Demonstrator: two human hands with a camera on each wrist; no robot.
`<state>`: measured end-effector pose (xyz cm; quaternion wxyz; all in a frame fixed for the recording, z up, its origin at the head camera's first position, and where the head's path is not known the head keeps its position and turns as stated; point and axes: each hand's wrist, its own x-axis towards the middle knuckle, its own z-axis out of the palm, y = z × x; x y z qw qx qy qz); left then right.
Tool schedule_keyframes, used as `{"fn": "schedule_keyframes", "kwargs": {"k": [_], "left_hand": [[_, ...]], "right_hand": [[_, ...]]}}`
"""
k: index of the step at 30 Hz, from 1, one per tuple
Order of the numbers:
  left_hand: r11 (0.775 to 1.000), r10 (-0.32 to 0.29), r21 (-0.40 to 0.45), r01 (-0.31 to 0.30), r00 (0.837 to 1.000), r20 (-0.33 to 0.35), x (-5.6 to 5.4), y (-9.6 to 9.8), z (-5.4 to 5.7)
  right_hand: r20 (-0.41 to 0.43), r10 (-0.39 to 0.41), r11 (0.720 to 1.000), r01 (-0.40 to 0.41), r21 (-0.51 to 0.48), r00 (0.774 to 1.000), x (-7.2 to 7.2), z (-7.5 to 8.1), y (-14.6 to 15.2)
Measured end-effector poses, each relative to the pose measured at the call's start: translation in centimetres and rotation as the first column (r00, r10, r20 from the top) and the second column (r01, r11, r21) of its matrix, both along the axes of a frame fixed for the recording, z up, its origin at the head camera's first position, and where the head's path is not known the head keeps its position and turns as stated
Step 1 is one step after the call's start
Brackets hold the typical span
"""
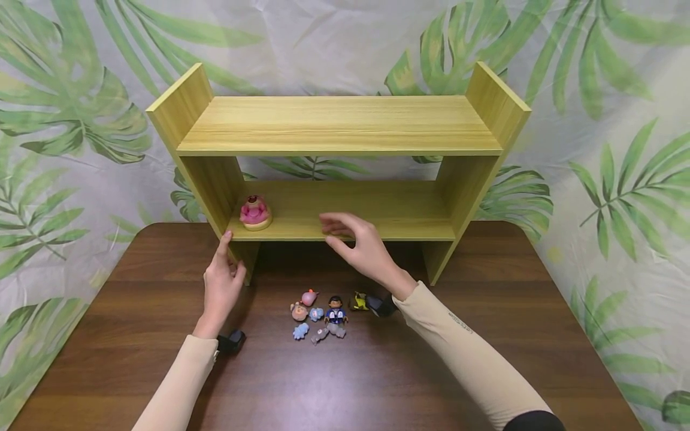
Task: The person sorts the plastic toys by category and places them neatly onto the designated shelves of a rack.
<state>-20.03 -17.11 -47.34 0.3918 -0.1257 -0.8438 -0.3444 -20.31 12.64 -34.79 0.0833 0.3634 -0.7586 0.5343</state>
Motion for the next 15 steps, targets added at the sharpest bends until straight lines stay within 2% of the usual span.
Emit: {"fn": "schedule_keyframes", "kwargs": {"k": [2,6,13,15], "left_hand": [[1.000,0.000,0.000,0.000,1.000,-0.001,0.0,0.0,0.0],[1.000,-0.001,-0.001,0.001,1.000,-0.003,0.0,0.0,0.0],[1.000,-0.001,0.001,0.001,1.000,0.003,0.0,0.1,0.0],[1.000,-0.001,0.002,0.001,1.000,0.007,0.0,0.1,0.1]], "right_hand": [[-0.005,-0.002,1.000,0.002,-0.007,1.000,-0.3,-0.8,0.5],[-0.024,-0.008,1.000,0.007,-0.012,1.000,0.1,-1.4,1.4],[-0.029,-0.029,1.000,0.029,0.009,0.999,1.2,-1.9,2.1],[-0.037,-0.032,0.999,0.033,0.021,0.999,1.9,-1.5,2.1]]}}
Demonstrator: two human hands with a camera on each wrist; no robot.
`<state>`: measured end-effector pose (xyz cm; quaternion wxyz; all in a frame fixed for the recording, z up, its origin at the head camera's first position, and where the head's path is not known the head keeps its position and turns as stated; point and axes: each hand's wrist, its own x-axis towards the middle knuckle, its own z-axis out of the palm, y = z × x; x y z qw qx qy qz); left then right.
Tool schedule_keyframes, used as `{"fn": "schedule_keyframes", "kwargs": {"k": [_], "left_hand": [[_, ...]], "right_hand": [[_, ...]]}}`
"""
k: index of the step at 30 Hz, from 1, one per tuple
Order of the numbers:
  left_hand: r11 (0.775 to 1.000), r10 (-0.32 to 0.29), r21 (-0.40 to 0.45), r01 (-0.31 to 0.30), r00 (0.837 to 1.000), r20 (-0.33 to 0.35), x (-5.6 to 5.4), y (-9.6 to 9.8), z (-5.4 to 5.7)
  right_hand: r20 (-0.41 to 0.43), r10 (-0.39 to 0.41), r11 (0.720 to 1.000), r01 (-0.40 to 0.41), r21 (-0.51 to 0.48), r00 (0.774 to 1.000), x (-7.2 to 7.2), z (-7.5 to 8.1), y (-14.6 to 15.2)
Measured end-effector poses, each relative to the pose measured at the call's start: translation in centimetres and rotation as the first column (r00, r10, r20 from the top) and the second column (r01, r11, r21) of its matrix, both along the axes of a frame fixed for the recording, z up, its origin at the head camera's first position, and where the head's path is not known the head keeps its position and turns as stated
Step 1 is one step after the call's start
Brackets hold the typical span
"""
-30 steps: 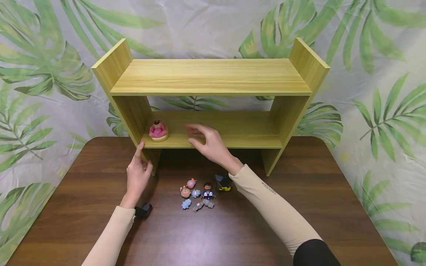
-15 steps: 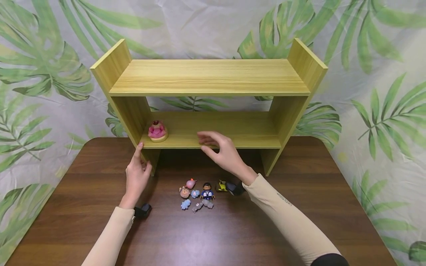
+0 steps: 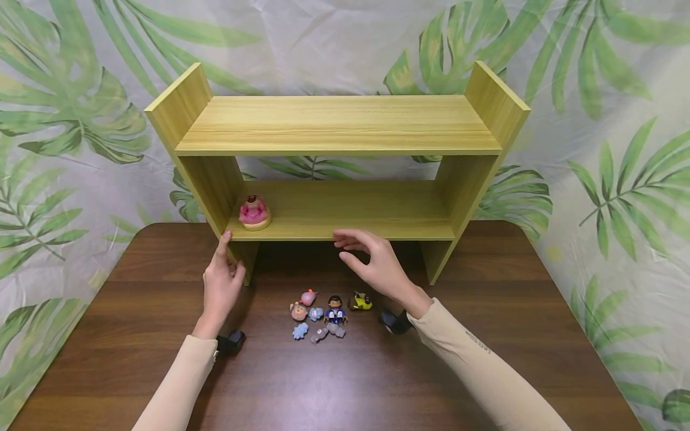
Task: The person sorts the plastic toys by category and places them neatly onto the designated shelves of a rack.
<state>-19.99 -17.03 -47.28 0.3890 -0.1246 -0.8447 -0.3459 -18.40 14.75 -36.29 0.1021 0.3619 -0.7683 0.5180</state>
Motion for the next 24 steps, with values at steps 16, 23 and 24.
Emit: {"fn": "schedule_keyframes", "kwargs": {"k": [16,23,24], "left_hand": [[1.000,0.005,0.001,-0.005,1.000,0.006,0.0,0.0,0.0],[1.000,0.006,0.000,-0.006,1.000,0.006,0.0,0.0,0.0],[1.000,0.005,0.000,-0.005,1.000,0.006,0.0,0.0,0.0]], "right_hand": [[0.056,-0.039,0.998,0.036,0.045,0.998,2.2,-1.3,1.2],[0.106,-0.071,0.995,0.064,0.074,0.992,2.4,-2.9,2.1],[0.113,-0.077,0.995,0.068,0.078,0.991,2.5,-3.1,2.2]]}}
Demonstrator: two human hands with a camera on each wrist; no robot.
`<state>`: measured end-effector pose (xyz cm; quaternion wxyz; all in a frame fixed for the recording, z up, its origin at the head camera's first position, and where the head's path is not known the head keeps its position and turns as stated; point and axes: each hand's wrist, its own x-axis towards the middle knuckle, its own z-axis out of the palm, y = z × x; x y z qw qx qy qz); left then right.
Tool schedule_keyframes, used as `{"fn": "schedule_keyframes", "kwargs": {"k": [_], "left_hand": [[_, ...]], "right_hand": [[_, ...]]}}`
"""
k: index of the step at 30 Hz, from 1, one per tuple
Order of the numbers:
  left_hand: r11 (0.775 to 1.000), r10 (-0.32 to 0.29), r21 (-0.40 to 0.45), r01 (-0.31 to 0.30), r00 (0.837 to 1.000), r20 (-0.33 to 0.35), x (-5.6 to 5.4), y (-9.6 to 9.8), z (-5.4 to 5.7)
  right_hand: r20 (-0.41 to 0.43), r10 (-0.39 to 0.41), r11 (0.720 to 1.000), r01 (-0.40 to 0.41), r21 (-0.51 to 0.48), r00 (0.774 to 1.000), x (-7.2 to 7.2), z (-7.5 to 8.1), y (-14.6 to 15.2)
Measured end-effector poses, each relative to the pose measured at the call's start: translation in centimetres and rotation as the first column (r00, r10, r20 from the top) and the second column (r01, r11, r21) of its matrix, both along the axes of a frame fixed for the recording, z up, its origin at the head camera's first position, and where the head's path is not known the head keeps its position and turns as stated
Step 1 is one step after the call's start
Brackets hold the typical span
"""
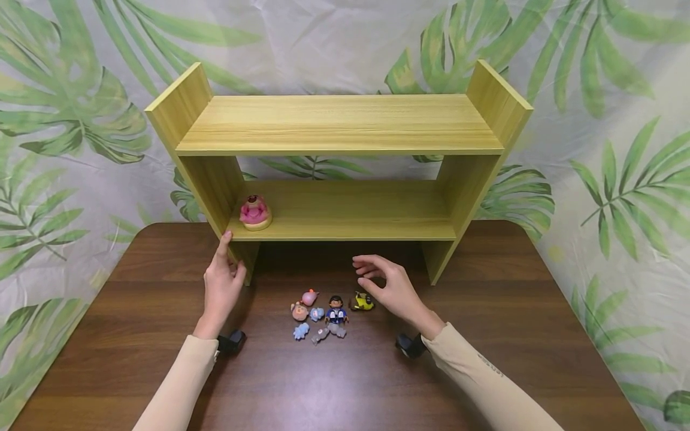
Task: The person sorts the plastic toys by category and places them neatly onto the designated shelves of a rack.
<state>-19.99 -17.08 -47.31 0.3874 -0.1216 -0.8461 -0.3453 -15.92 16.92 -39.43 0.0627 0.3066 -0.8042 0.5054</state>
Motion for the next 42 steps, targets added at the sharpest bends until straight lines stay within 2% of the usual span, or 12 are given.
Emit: {"fn": "schedule_keyframes", "kwargs": {"k": [12,19,21,29,36,42], "left_hand": [[1.000,-0.002,-0.007,0.002,1.000,-0.002,0.0,0.0,0.0],[1.000,-0.009,0.003,0.009,1.000,0.024,0.1,0.0,0.2],[1.000,-0.009,0.005,0.009,1.000,0.022,0.1,0.0,0.2],[1.000,-0.007,0.005,0.007,1.000,0.020,0.2,0.0,0.2],[1.000,-0.010,0.010,0.009,0.999,0.035,0.2,0.0,0.2],[1.000,-0.005,0.001,0.005,1.000,0.019,0.1,0.0,0.1]], "right_hand": [[0.072,-0.025,0.999,0.023,0.028,0.997,0.2,-2.0,1.0],[0.121,-0.064,0.995,0.054,0.082,0.991,-1.2,-6.5,2.5],[0.123,-0.069,0.993,0.057,0.099,0.990,-1.1,-6.9,2.6],[0.160,-0.066,0.989,0.044,0.141,0.985,-1.2,-8.1,2.8],[0.182,-0.081,0.979,0.044,0.199,0.980,-1.4,-8.5,2.9],[0.194,-0.083,0.972,0.037,0.232,0.977,-1.5,-8.6,2.8]]}}
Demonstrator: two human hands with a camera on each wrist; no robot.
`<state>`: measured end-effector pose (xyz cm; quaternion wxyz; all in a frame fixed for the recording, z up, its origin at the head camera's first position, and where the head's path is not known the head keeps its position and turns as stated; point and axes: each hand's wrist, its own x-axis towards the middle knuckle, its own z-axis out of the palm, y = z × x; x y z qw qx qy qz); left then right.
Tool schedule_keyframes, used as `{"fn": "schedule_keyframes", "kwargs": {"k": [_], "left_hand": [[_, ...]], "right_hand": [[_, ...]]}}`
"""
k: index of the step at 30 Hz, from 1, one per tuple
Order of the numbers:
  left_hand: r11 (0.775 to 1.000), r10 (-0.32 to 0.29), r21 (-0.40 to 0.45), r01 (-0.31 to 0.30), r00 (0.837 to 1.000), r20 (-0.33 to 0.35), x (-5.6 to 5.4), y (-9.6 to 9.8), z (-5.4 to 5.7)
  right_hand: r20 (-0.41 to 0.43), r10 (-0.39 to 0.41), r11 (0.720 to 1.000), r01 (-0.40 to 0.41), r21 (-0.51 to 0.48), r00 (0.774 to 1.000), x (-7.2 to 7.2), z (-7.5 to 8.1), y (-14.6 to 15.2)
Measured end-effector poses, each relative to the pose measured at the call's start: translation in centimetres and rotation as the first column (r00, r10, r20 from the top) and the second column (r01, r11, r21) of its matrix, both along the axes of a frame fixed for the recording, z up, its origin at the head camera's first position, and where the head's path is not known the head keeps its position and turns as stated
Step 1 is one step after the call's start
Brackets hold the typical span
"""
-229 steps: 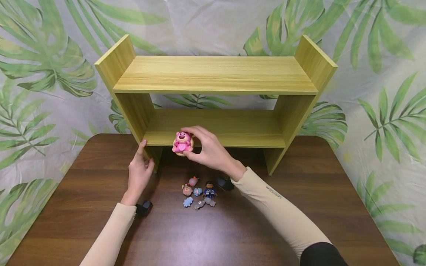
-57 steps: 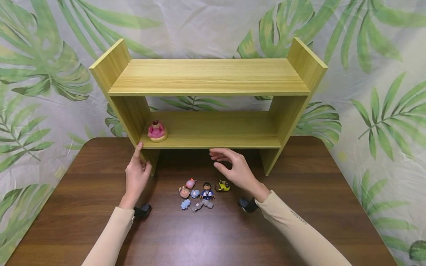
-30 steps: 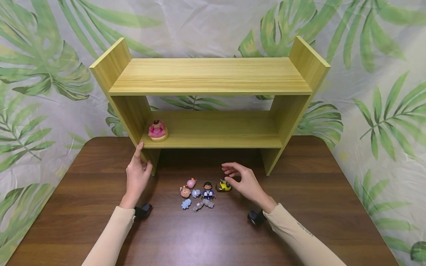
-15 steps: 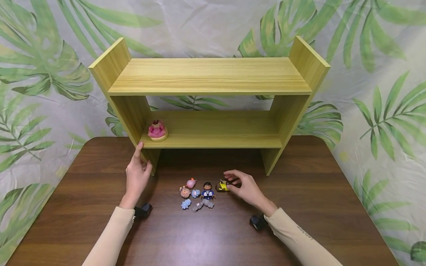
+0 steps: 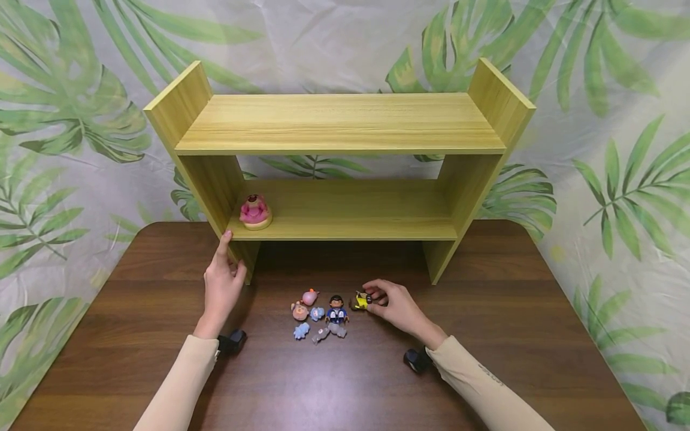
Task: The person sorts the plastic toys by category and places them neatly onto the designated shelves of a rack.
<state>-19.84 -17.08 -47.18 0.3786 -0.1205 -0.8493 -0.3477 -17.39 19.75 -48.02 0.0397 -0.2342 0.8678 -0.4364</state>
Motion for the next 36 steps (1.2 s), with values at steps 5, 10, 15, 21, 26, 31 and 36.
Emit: {"fn": "schedule_keyframes", "kwargs": {"k": [5,10,15,21,26,31,36], "left_hand": [[1.000,0.006,-0.007,-0.006,1.000,-0.015,-0.1,0.0,-0.1],[1.000,0.006,-0.007,-0.006,1.000,-0.016,-0.2,0.0,-0.2],[1.000,0.007,-0.008,-0.007,1.000,-0.015,-0.1,0.0,-0.1],[1.000,0.004,-0.004,-0.004,1.000,-0.015,-0.1,0.0,-0.1],[1.000,-0.001,0.000,0.001,1.000,-0.015,0.0,-0.1,-0.1],[1.000,-0.004,-0.001,0.004,1.000,-0.015,0.0,-0.1,0.0],[1.000,-0.009,0.003,0.009,1.000,-0.006,0.0,-0.1,-0.1]], "right_hand": [[0.003,-0.003,1.000,0.002,0.028,1.000,-0.2,-0.2,-0.1],[-0.001,0.001,0.999,-0.001,0.045,1.000,-0.2,-0.3,-0.2],[-0.023,0.004,0.999,-0.003,0.042,1.000,-0.1,-0.2,-0.3],[-0.041,-0.001,1.000,0.002,0.031,0.999,0.0,0.3,-0.3],[-0.036,-0.002,1.000,0.002,0.006,0.999,0.0,0.9,-0.2],[-0.033,0.007,0.999,-0.009,-0.047,0.999,0.1,1.9,-0.2],[-0.036,0.016,0.996,-0.020,-0.091,0.999,0.1,2.9,-0.3]]}}
